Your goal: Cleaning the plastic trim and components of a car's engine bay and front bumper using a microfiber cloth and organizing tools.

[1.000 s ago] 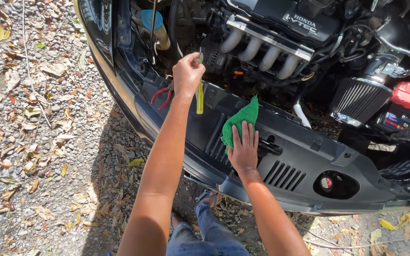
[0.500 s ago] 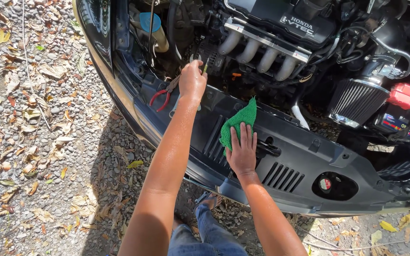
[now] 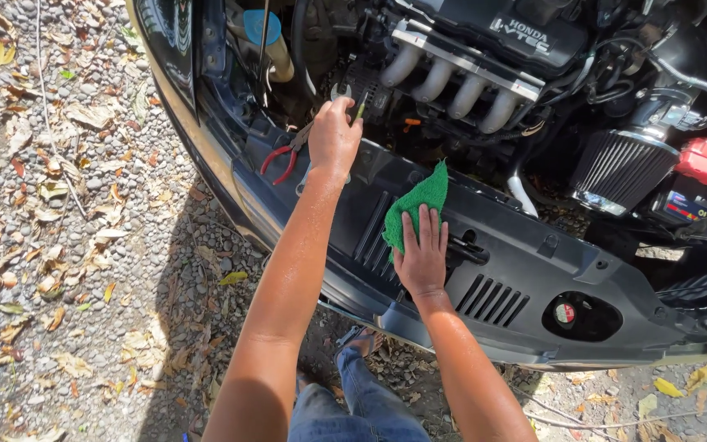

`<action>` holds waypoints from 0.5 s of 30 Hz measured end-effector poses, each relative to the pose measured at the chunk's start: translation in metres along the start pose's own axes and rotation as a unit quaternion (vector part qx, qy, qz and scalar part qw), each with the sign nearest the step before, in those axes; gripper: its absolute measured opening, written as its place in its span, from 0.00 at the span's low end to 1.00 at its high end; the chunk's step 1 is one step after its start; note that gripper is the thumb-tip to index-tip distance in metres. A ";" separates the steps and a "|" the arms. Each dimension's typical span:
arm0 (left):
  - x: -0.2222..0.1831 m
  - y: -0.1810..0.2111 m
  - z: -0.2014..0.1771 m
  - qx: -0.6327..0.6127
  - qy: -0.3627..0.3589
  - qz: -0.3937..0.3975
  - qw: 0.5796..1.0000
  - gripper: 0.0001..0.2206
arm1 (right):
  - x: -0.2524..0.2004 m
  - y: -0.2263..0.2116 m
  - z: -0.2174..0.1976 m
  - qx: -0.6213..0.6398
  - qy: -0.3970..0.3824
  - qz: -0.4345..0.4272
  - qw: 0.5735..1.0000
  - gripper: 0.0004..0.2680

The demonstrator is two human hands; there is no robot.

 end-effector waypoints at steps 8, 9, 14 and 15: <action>-0.049 -0.008 -0.044 -0.184 0.046 0.110 0.976 0.08 | -0.001 0.003 0.007 0.009 0.032 -0.023 0.999 0.29; -0.071 -0.013 -0.052 -0.183 0.047 0.105 0.976 0.08 | -0.005 0.002 0.007 0.011 0.028 -0.025 0.999 0.29; -0.168 -0.075 -0.087 -0.276 0.111 0.035 0.954 0.07 | -0.001 0.001 -0.001 0.012 0.069 -0.059 0.996 0.28; -0.192 -0.103 -0.085 -0.274 0.114 0.031 0.954 0.07 | -0.004 0.000 0.000 0.016 0.067 -0.063 0.996 0.28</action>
Point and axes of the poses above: each hand's wrist, its own x-axis towards the middle knuckle, its own z-axis out of the palm, y = z × x, the point moved 6 cm from there along x, towards the middle knuckle, and after that the axes turned 5 degrees about -y, right-handed, at the moved point
